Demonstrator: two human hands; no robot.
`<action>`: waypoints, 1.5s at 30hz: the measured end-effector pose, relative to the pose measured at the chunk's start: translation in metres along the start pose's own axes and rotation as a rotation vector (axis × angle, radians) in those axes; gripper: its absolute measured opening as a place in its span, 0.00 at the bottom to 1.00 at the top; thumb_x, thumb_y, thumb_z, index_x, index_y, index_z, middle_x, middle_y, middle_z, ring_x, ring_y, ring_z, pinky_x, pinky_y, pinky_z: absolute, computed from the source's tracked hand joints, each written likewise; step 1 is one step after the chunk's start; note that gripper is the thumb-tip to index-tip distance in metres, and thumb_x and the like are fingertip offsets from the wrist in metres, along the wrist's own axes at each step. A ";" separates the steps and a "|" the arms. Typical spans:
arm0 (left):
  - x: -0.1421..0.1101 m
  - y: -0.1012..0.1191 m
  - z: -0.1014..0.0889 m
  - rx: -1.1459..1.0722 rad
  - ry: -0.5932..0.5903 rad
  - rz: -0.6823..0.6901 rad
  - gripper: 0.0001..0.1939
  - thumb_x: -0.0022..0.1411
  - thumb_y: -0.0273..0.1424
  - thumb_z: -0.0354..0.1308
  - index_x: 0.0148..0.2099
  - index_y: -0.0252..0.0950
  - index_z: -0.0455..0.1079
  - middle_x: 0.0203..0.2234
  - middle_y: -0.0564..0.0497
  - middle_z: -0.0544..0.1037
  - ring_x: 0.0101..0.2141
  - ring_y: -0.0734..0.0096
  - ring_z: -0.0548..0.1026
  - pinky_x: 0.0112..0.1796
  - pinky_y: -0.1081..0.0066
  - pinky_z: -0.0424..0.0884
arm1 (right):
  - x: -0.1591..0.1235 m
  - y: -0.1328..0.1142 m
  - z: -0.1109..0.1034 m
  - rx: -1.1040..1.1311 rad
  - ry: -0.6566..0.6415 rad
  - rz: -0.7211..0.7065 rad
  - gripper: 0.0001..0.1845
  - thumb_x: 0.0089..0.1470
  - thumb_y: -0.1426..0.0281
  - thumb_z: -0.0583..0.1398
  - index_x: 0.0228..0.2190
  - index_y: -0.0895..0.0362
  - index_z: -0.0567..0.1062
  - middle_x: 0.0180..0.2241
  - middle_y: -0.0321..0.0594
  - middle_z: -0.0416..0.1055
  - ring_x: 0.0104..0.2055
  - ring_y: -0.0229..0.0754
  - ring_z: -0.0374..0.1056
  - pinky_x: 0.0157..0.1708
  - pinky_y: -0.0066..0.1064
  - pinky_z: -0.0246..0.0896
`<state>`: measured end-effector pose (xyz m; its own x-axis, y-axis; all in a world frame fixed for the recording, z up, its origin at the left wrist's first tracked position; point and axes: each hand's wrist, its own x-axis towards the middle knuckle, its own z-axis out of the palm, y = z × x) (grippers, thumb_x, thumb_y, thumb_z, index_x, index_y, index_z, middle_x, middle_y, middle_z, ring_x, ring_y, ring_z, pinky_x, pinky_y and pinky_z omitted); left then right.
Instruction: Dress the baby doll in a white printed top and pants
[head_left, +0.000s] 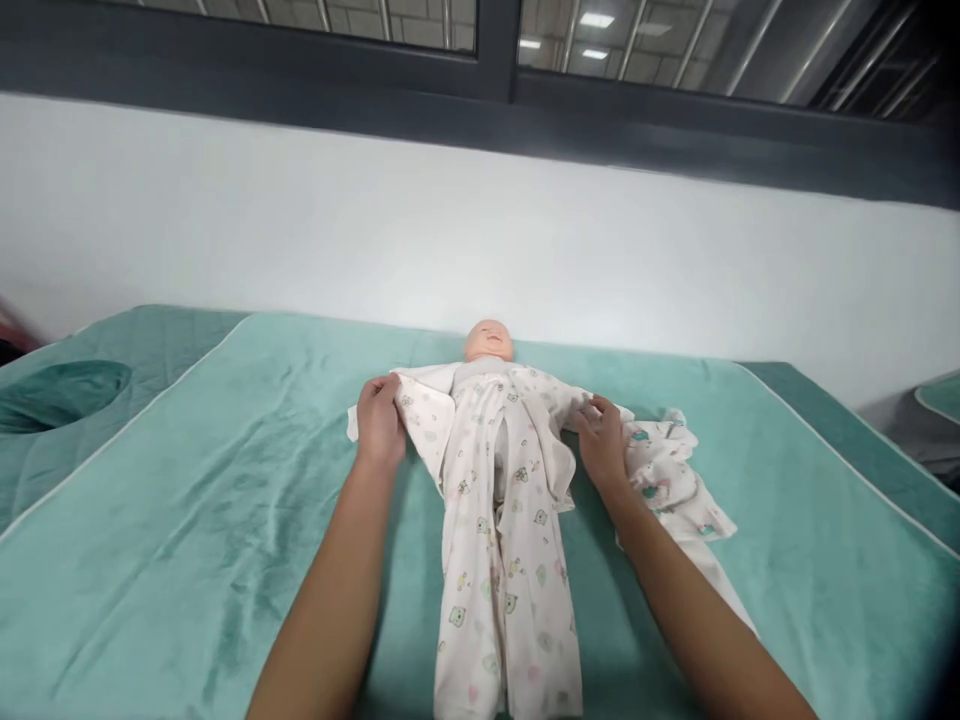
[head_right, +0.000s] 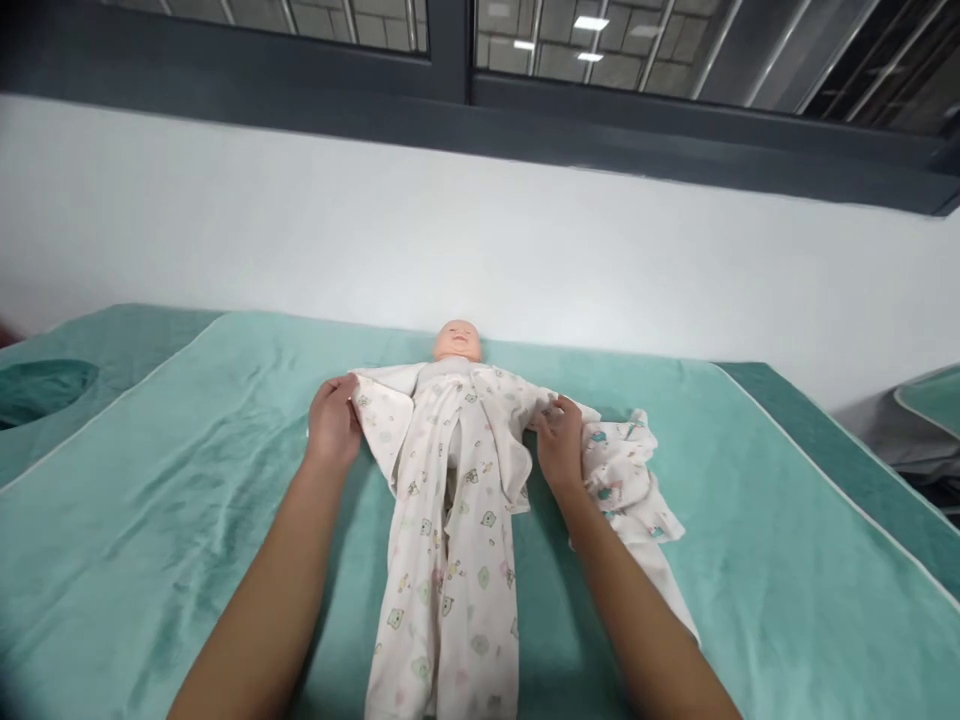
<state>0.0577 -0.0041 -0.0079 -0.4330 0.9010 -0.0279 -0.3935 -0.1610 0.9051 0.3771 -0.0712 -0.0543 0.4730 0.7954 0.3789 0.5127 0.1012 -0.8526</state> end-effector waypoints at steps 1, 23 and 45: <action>0.004 0.001 -0.008 0.038 -0.006 0.007 0.14 0.49 0.37 0.65 0.30 0.36 0.63 0.23 0.58 0.66 0.24 0.78 0.66 0.26 0.76 0.64 | 0.001 0.007 -0.011 -0.064 -0.007 -0.028 0.23 0.53 0.58 0.57 0.47 0.57 0.66 0.53 0.51 0.65 0.58 0.51 0.59 0.61 0.49 0.52; 0.013 -0.020 0.009 1.563 -0.587 0.851 0.24 0.71 0.33 0.40 0.66 0.40 0.59 0.55 0.42 0.72 0.50 0.53 0.72 0.47 0.57 0.66 | 0.032 -0.018 -0.019 -0.459 -0.198 0.131 0.19 0.58 0.53 0.49 0.27 0.54 0.66 0.27 0.38 0.69 0.33 0.44 0.64 0.34 0.33 0.56; 0.035 -0.010 -0.021 1.494 -0.518 0.641 0.21 0.70 0.32 0.41 0.58 0.40 0.68 0.48 0.45 0.78 0.48 0.58 0.75 0.41 0.66 0.67 | 0.031 -0.174 0.177 -0.906 -0.967 -0.843 0.11 0.57 0.70 0.58 0.42 0.61 0.74 0.46 0.51 0.71 0.49 0.52 0.66 0.43 0.38 0.62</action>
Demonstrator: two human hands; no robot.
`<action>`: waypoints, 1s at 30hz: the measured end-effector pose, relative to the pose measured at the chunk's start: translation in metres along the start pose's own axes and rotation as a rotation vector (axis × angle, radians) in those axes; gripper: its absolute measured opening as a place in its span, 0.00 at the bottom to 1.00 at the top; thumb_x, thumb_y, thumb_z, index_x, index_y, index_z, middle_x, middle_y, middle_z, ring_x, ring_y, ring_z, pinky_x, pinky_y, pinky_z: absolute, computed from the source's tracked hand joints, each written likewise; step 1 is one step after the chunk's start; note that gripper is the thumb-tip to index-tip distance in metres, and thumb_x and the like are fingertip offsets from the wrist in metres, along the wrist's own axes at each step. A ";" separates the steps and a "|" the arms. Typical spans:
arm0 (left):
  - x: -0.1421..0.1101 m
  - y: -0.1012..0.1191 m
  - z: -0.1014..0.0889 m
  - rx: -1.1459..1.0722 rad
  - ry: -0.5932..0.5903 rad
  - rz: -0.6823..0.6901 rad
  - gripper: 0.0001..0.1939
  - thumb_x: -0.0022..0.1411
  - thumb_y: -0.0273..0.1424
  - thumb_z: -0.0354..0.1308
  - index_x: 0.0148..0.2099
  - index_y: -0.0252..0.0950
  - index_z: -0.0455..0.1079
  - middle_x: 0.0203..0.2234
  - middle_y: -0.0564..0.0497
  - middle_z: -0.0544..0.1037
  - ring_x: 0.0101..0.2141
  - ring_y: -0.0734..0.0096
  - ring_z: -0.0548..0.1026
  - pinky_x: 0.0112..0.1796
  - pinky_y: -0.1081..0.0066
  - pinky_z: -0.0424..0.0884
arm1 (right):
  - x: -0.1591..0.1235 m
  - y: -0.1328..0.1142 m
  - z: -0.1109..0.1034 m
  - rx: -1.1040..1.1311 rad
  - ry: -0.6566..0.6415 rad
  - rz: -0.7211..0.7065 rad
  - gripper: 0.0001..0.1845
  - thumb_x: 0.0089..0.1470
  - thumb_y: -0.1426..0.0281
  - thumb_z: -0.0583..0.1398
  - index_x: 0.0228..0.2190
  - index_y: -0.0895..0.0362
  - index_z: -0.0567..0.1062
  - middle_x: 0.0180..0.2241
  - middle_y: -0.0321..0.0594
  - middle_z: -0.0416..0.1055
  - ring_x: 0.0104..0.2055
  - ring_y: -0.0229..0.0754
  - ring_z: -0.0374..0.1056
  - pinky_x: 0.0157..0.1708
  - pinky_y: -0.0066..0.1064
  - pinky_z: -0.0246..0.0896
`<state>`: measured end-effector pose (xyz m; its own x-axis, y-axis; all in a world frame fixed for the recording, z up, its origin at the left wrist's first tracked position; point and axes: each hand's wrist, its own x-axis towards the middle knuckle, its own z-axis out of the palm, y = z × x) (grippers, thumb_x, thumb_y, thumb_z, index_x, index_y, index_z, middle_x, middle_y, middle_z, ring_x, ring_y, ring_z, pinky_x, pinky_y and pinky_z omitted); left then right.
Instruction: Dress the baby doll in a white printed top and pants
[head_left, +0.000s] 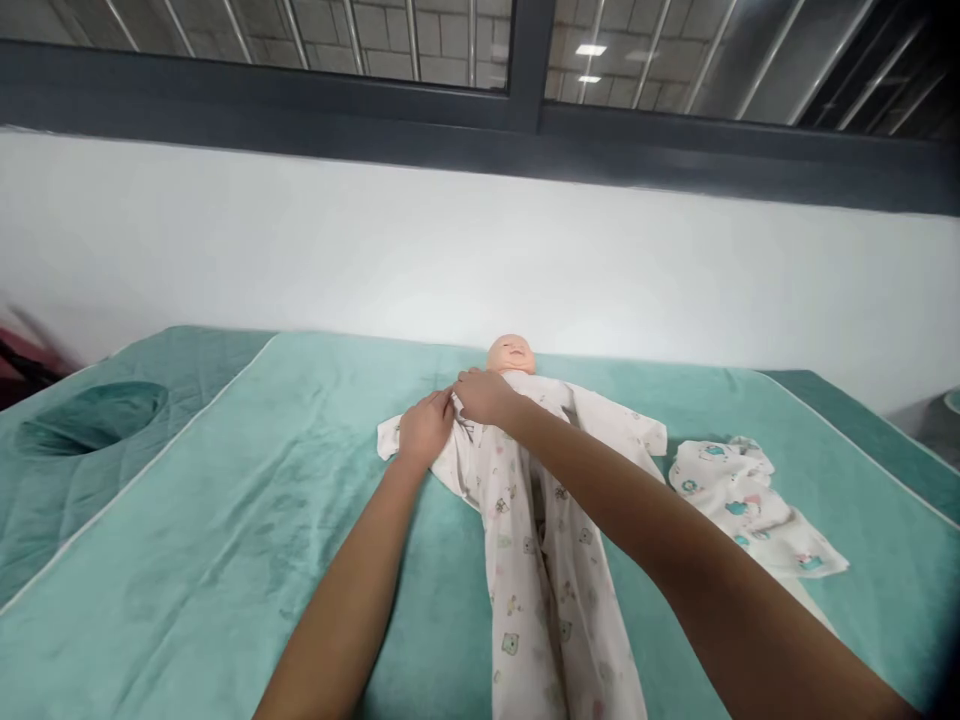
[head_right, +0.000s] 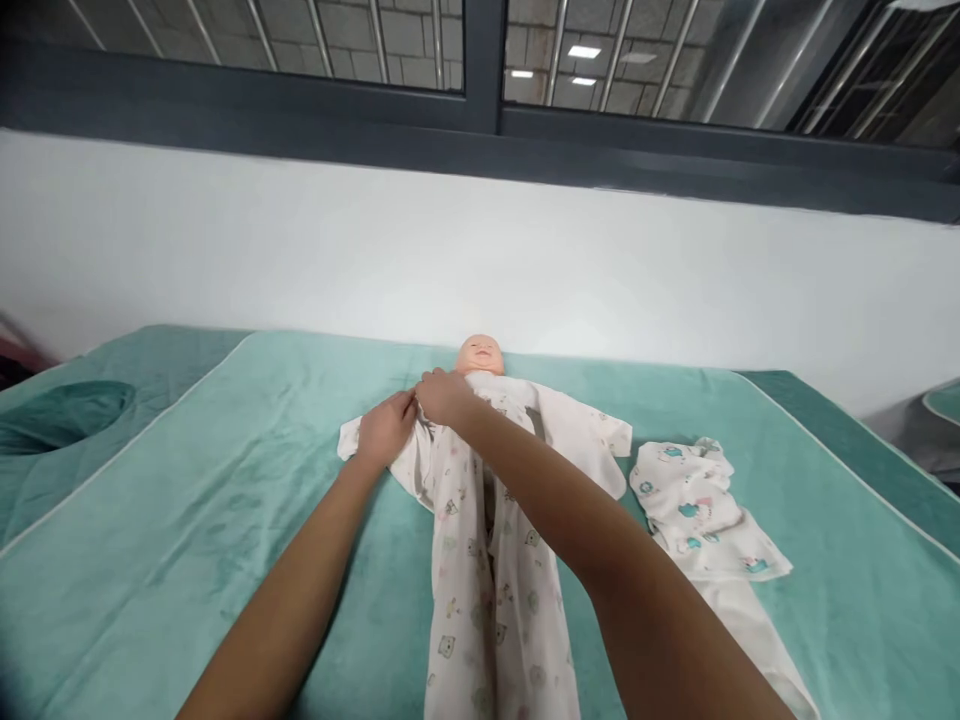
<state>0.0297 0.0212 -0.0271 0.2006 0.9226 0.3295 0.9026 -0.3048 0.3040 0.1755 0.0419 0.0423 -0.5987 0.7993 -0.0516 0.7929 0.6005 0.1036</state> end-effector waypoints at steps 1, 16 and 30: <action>0.001 -0.001 -0.001 0.000 -0.015 -0.005 0.20 0.70 0.32 0.41 0.56 0.40 0.69 0.46 0.46 0.79 0.47 0.59 0.76 0.41 0.66 0.67 | 0.004 0.000 0.002 0.006 -0.001 0.006 0.12 0.57 0.69 0.58 0.42 0.60 0.73 0.46 0.51 0.71 0.48 0.51 0.67 0.41 0.37 0.62; 0.005 -0.003 -0.003 -0.056 -0.043 -0.070 0.19 0.68 0.32 0.43 0.53 0.39 0.72 0.47 0.44 0.79 0.47 0.57 0.76 0.43 0.65 0.68 | 0.002 -0.004 0.012 -0.065 0.017 -0.017 0.16 0.61 0.61 0.56 0.46 0.55 0.73 0.45 0.48 0.75 0.47 0.53 0.69 0.45 0.43 0.58; -0.015 -0.008 -0.019 -0.030 -0.039 -0.014 0.27 0.62 0.24 0.46 0.59 0.51 0.69 0.50 0.50 0.77 0.44 0.59 0.76 0.36 0.67 0.68 | -0.050 0.054 -0.036 -0.152 0.015 0.134 0.19 0.62 0.56 0.56 0.49 0.53 0.73 0.46 0.51 0.70 0.50 0.55 0.64 0.42 0.39 0.59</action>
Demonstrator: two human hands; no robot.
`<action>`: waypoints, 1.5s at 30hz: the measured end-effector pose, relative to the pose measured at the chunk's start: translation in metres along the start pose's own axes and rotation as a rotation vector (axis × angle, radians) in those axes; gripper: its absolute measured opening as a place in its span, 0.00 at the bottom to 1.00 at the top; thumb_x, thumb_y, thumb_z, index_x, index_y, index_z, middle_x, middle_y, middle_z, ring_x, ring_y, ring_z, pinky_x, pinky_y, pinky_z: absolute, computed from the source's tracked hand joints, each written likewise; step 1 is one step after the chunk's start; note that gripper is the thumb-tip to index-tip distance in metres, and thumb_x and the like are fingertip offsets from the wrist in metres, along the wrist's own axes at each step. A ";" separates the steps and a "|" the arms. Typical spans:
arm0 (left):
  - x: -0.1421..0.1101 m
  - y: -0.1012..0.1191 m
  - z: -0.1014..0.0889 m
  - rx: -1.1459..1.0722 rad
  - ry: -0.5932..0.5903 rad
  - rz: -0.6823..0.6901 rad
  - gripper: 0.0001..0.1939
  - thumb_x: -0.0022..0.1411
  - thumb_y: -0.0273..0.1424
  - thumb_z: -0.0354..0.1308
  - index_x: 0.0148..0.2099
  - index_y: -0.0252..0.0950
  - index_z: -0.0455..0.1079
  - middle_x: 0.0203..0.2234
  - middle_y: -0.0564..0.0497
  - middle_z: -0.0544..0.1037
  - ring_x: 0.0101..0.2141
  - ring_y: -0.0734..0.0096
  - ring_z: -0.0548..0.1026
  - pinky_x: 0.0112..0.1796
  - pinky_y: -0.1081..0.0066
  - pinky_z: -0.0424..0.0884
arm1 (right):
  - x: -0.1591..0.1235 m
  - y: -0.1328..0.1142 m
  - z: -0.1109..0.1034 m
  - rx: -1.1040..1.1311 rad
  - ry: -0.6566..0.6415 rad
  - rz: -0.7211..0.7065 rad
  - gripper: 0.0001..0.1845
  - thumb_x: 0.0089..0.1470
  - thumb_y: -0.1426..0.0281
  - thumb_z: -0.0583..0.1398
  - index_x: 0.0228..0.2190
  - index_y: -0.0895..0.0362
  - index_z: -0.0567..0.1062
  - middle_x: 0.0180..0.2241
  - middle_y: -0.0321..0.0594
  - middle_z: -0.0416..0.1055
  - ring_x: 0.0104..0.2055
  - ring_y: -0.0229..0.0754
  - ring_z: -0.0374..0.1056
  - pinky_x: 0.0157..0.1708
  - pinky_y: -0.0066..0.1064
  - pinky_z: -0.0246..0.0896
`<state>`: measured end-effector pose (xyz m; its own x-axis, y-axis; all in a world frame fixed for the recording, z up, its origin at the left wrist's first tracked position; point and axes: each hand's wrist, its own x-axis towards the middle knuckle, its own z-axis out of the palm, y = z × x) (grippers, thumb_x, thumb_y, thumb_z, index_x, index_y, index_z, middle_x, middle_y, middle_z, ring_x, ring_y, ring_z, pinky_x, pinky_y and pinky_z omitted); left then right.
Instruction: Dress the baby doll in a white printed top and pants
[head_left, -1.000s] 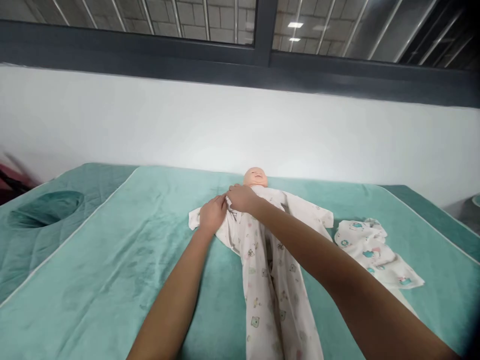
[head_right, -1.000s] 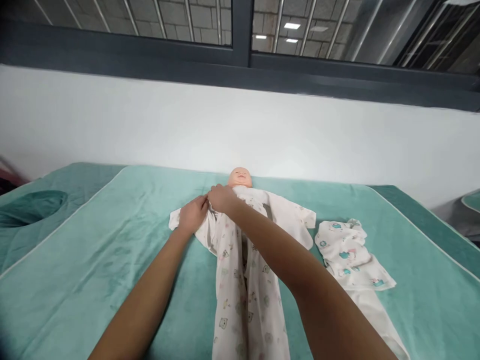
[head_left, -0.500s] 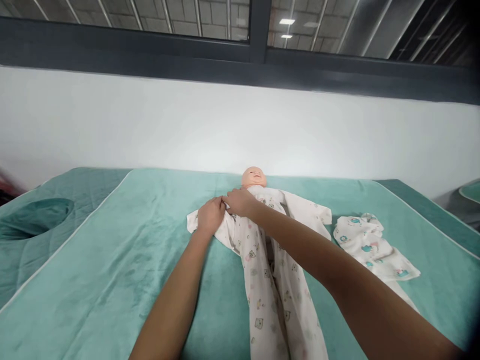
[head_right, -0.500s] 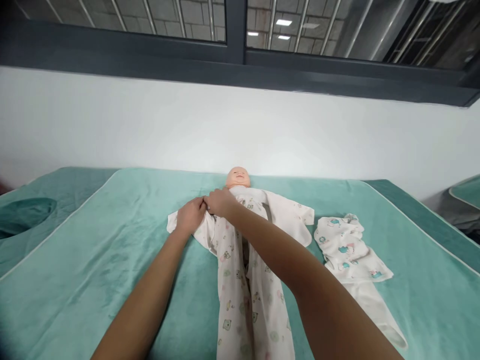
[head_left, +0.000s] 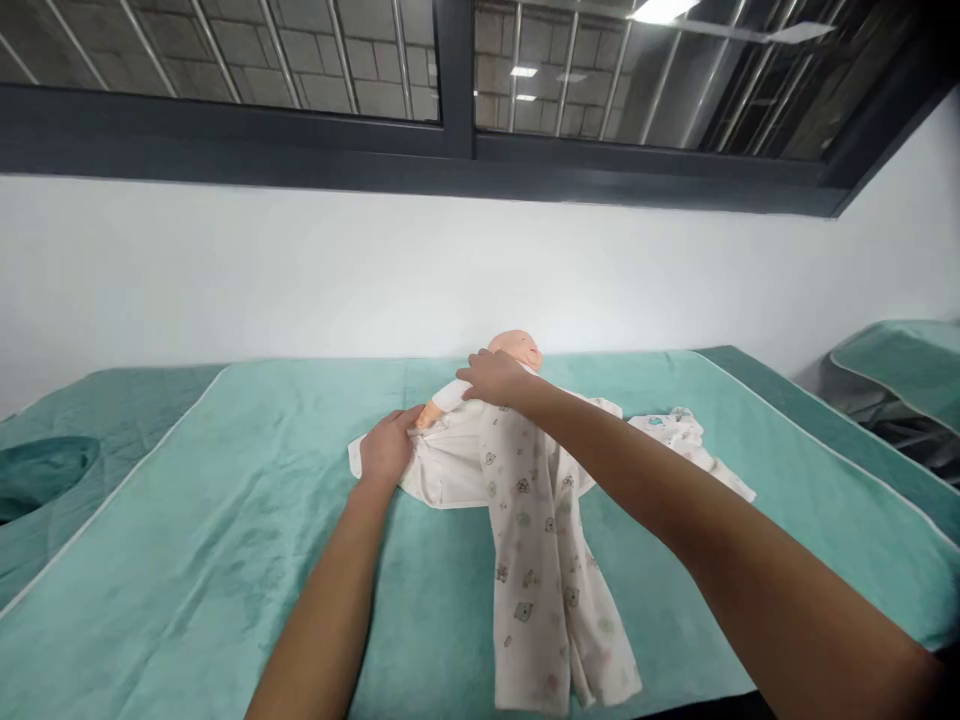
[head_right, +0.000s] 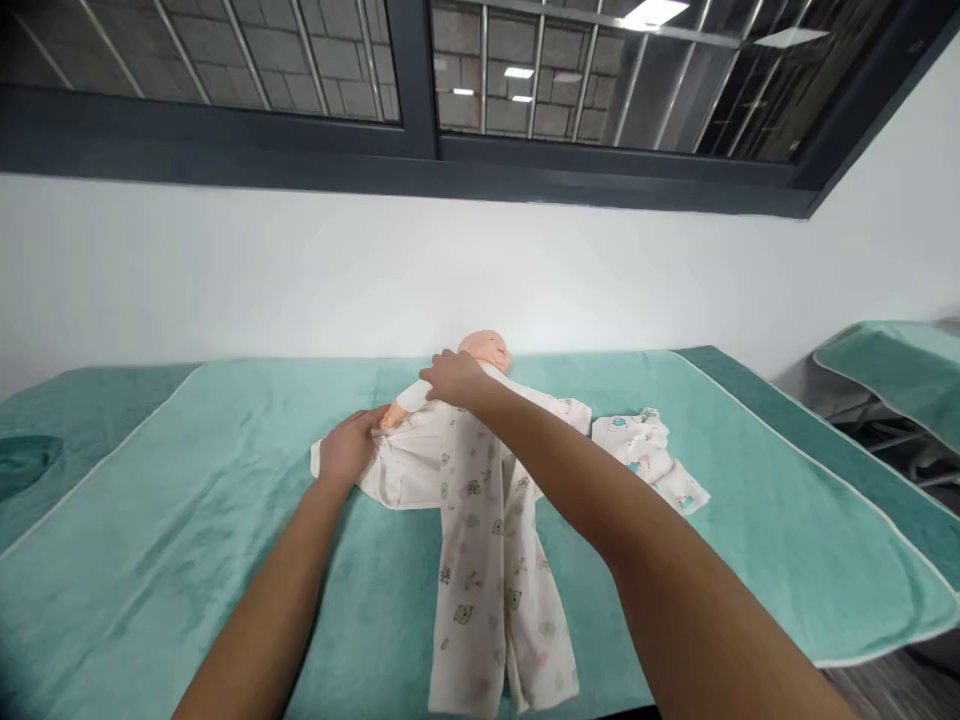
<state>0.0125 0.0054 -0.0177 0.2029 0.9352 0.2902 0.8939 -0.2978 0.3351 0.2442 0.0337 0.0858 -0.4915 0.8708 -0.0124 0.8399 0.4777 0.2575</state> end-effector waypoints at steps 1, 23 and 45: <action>0.000 0.001 0.001 0.014 -0.013 0.005 0.28 0.62 0.24 0.45 0.61 0.51 0.68 0.50 0.49 0.77 0.44 0.59 0.76 0.37 0.67 0.68 | -0.004 0.003 -0.001 0.005 0.006 0.010 0.19 0.62 0.56 0.55 0.49 0.53 0.73 0.46 0.51 0.70 0.50 0.55 0.64 0.42 0.40 0.59; 0.001 0.005 0.006 0.198 0.054 -0.060 0.17 0.62 0.35 0.51 0.51 0.39 0.71 0.46 0.42 0.77 0.48 0.48 0.71 0.44 0.58 0.63 | -0.088 0.035 0.091 0.641 0.544 0.218 0.20 0.67 0.65 0.47 0.53 0.56 0.71 0.53 0.45 0.71 0.56 0.46 0.63 0.55 0.39 0.58; 0.012 0.152 0.006 0.035 0.060 0.274 0.20 0.64 0.26 0.46 0.55 0.37 0.69 0.52 0.46 0.74 0.53 0.62 0.69 0.54 0.64 0.64 | -0.123 0.081 0.147 0.889 0.463 0.806 0.15 0.65 0.63 0.51 0.39 0.53 0.75 0.34 0.41 0.77 0.36 0.46 0.68 0.37 0.34 0.52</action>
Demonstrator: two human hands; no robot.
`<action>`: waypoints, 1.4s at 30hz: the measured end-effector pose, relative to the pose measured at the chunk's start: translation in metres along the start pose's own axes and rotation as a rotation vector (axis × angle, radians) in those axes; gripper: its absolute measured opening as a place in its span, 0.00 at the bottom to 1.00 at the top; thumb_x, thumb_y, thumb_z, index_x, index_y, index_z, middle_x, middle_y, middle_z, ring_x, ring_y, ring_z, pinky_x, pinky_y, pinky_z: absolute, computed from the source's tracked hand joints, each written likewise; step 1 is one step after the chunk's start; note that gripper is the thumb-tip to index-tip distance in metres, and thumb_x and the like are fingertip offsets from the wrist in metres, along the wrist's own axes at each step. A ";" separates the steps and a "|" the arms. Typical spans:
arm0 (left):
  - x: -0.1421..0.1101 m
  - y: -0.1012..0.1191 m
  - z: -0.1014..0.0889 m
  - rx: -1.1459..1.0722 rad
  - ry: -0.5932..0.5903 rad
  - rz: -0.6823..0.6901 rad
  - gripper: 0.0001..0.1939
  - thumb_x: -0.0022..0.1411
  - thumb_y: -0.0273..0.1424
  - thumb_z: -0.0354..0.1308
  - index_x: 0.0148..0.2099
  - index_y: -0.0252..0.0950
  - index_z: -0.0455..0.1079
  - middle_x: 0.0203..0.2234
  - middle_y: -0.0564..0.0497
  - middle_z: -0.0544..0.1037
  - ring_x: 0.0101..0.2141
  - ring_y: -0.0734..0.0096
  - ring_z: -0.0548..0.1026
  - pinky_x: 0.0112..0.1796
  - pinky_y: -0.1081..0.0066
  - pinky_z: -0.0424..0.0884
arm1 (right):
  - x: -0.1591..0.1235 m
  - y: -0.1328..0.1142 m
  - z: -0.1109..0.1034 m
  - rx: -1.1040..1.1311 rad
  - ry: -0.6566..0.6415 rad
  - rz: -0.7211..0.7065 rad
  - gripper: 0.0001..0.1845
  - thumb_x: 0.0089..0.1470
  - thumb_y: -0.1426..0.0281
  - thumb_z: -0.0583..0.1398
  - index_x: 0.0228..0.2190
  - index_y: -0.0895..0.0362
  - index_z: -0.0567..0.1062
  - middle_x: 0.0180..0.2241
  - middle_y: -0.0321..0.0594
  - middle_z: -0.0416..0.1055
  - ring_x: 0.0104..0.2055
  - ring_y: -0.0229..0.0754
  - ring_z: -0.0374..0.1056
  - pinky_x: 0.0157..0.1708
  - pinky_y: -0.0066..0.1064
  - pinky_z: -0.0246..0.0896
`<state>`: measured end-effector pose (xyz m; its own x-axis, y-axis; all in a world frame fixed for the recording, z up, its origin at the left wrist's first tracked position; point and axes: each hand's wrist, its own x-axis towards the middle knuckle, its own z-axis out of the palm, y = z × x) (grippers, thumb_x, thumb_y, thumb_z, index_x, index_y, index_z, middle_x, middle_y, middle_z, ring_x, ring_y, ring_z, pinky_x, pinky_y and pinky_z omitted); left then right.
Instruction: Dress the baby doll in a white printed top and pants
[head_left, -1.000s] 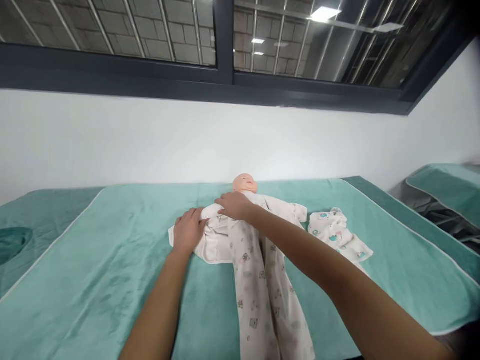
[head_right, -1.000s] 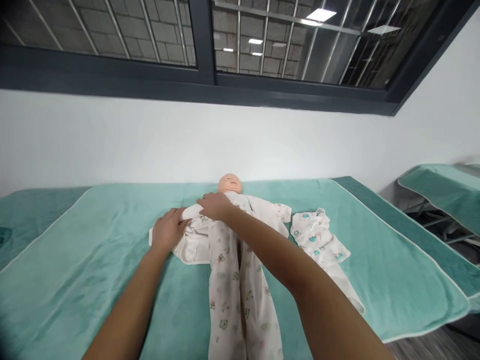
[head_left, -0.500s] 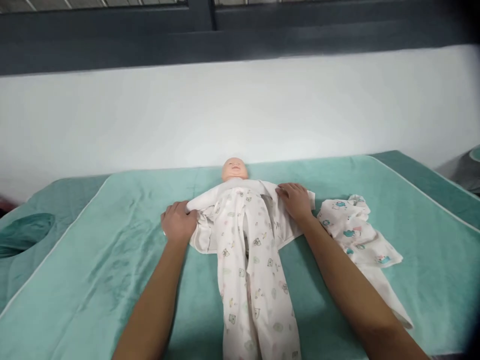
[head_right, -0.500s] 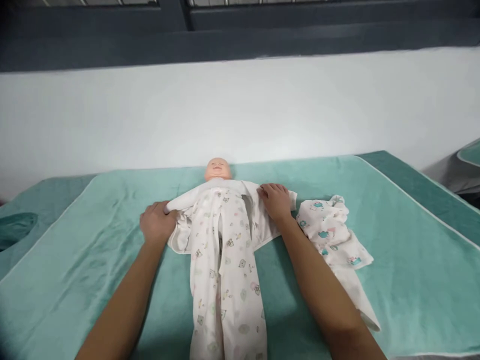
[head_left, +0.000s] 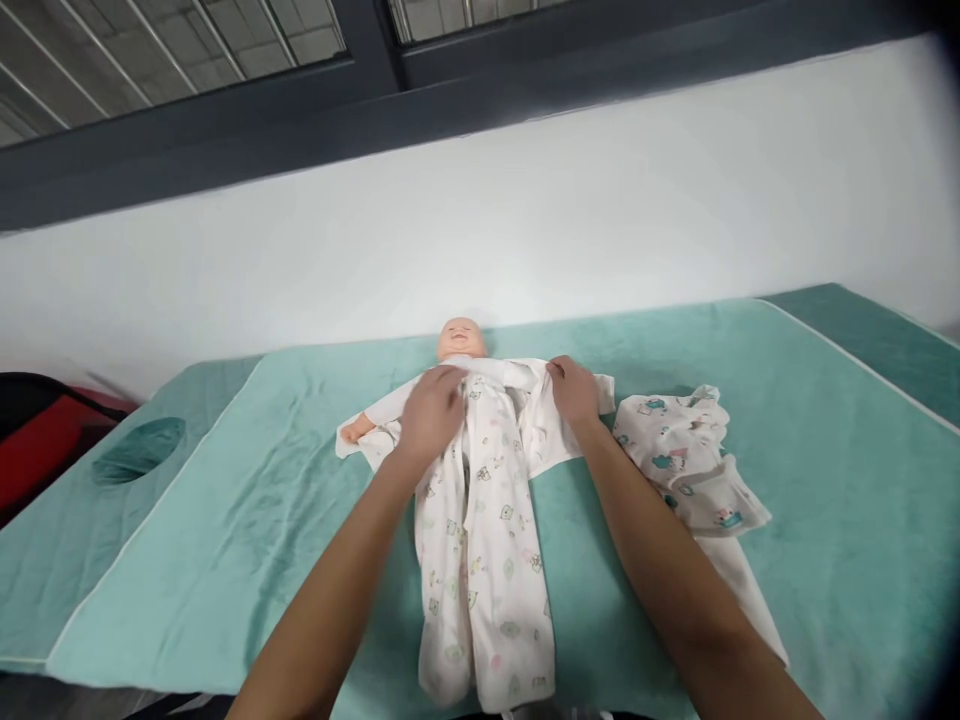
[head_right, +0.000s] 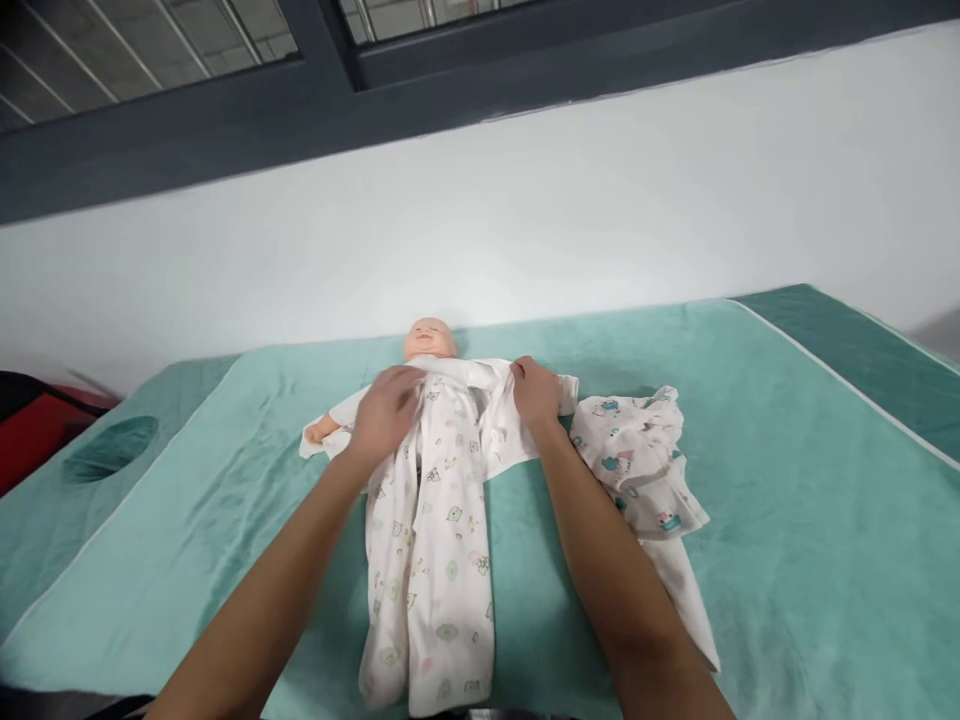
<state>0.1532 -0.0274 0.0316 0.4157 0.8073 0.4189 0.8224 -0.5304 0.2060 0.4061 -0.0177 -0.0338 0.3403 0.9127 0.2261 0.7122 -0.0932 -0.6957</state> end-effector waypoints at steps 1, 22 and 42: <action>0.015 0.017 0.003 0.018 -0.093 0.042 0.19 0.65 0.28 0.46 0.55 0.38 0.69 0.52 0.46 0.74 0.53 0.62 0.69 0.54 0.64 0.64 | 0.001 0.001 0.000 0.019 0.001 0.020 0.14 0.65 0.63 0.51 0.39 0.53 0.75 0.34 0.41 0.77 0.36 0.46 0.68 0.36 0.33 0.52; 0.090 0.046 0.022 0.413 -0.506 0.234 0.17 0.61 0.18 0.48 0.52 0.32 0.66 0.47 0.39 0.72 0.48 0.55 0.69 0.45 0.58 0.66 | 0.010 0.016 0.008 0.124 0.119 0.133 0.11 0.62 0.67 0.51 0.37 0.56 0.72 0.35 0.45 0.75 0.39 0.48 0.67 0.39 0.34 0.54; 0.019 0.021 -0.024 0.078 -0.057 0.036 0.15 0.71 0.34 0.44 0.55 0.39 0.66 0.49 0.45 0.74 0.51 0.60 0.70 0.50 0.61 0.63 | 0.011 0.013 0.005 0.771 0.376 0.124 0.15 0.56 0.59 0.55 0.35 0.57 0.74 0.40 0.44 0.76 0.42 0.42 0.72 0.44 0.36 0.65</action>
<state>0.1692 -0.0295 0.0651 0.4651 0.8027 0.3734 0.8334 -0.5392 0.1211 0.4163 -0.0068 -0.0433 0.6656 0.7088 0.2337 0.0876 0.2368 -0.9676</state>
